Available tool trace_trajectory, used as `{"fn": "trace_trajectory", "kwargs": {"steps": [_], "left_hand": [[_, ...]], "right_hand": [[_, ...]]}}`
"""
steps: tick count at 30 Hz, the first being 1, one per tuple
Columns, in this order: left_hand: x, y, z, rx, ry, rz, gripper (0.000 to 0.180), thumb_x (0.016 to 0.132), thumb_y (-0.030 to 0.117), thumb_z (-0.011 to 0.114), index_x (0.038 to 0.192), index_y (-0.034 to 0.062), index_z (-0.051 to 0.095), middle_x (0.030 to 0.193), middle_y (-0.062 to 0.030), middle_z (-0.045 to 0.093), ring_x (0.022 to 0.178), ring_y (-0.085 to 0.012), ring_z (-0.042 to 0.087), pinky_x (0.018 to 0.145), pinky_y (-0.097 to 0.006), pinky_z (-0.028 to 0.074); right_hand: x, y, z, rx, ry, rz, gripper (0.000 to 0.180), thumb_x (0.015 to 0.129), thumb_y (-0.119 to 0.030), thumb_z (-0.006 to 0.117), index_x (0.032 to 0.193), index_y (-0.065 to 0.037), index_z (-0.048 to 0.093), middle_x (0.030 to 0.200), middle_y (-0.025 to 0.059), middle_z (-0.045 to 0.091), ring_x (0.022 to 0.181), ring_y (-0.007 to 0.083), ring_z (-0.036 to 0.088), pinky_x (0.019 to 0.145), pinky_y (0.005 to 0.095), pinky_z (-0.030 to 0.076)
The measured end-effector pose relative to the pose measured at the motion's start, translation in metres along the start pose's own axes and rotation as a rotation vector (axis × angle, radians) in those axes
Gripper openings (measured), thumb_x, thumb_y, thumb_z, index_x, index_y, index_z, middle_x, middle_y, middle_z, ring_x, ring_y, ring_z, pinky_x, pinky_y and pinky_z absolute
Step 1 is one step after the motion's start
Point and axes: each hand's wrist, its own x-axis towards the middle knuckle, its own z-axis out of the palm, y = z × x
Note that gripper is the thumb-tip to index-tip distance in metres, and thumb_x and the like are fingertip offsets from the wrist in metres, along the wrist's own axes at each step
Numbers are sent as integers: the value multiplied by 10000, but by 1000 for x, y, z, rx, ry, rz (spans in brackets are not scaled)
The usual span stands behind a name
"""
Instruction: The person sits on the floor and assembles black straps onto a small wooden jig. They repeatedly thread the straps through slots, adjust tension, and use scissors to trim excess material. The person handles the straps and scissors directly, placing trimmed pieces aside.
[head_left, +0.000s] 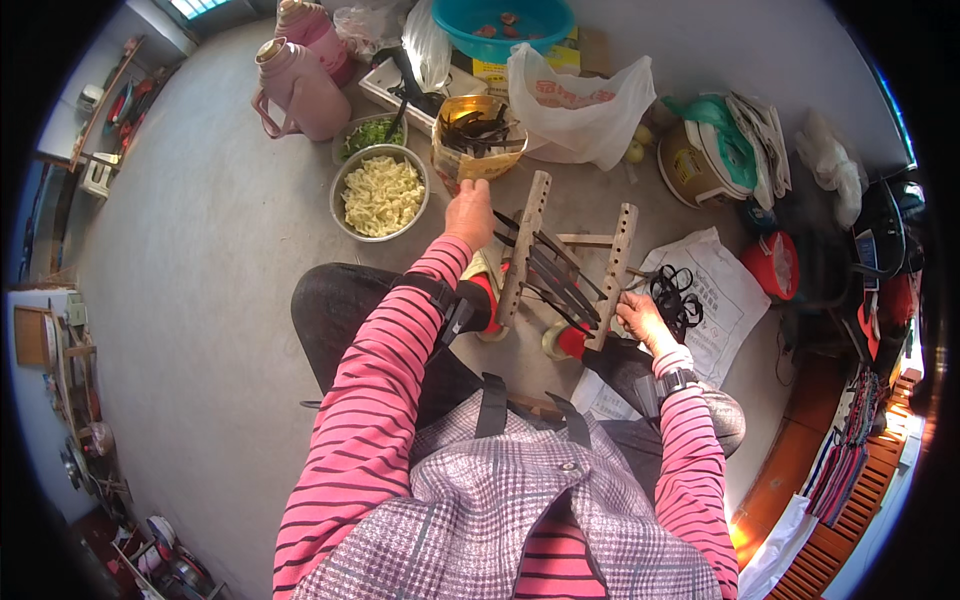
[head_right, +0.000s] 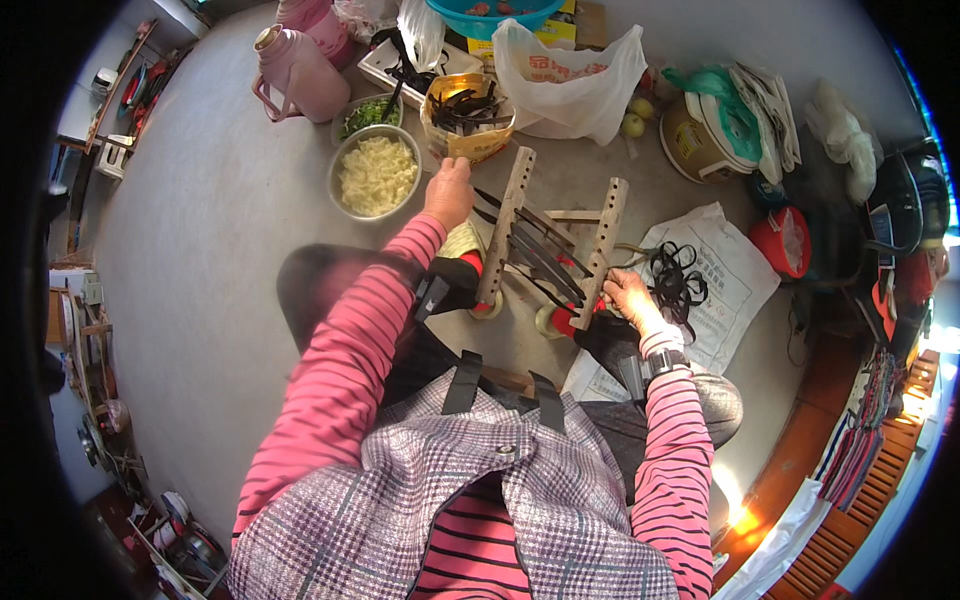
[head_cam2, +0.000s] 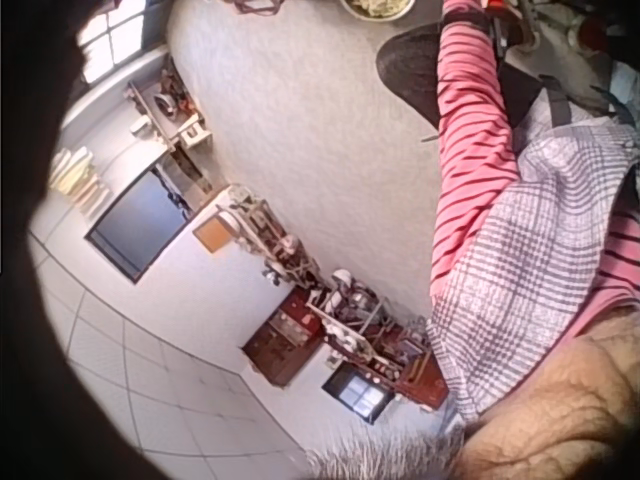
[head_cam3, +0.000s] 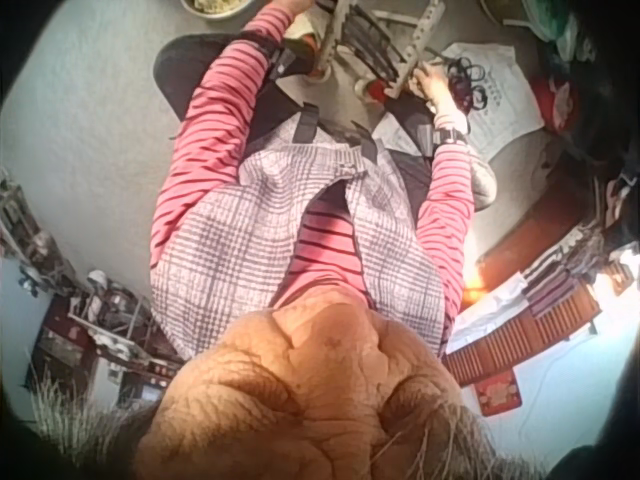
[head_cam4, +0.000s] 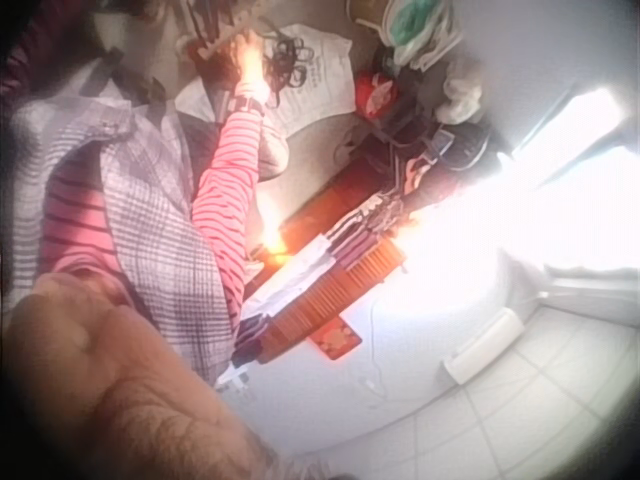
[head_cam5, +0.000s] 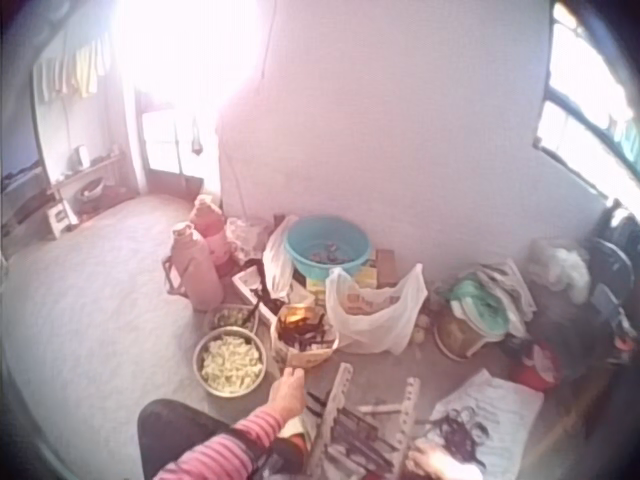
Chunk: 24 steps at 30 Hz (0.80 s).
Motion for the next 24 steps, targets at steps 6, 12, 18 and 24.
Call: {"fn": "trace_trajectory", "kwargs": {"steps": [6,12,18,24], "left_hand": [[3,-12,3,-154,-123,-75,137,826,120,534,874,-8,540,842,-227,651,837,-392,641,727,-474,504],[7,-4,-8,-606,-317,-286,108,829,78,548,846,-20,591,714,-156,647,628,-241,664,537,-357,533],[6,6,-8,-801,-465,-359,130,798,12,573,918,-23,606,731,-87,629,569,-152,625,463,-299,528],[3,6,0,-769,-487,-285,166,759,-14,603,924,-33,597,741,-93,626,577,-161,622,463,-301,517]], "right_hand": [[-2,3,-1,-239,93,-137,154,845,-131,558,779,8,562,598,50,546,561,120,538,552,280,417],[-7,-2,-14,-323,129,-62,151,797,-145,590,788,5,597,611,92,584,557,151,568,563,291,442],[-17,12,-39,-309,191,-11,131,792,-123,602,762,0,636,562,51,572,496,113,513,493,269,392],[-11,37,-55,-383,263,12,133,797,-124,588,744,-11,634,597,62,619,514,127,570,509,283,429]]}}
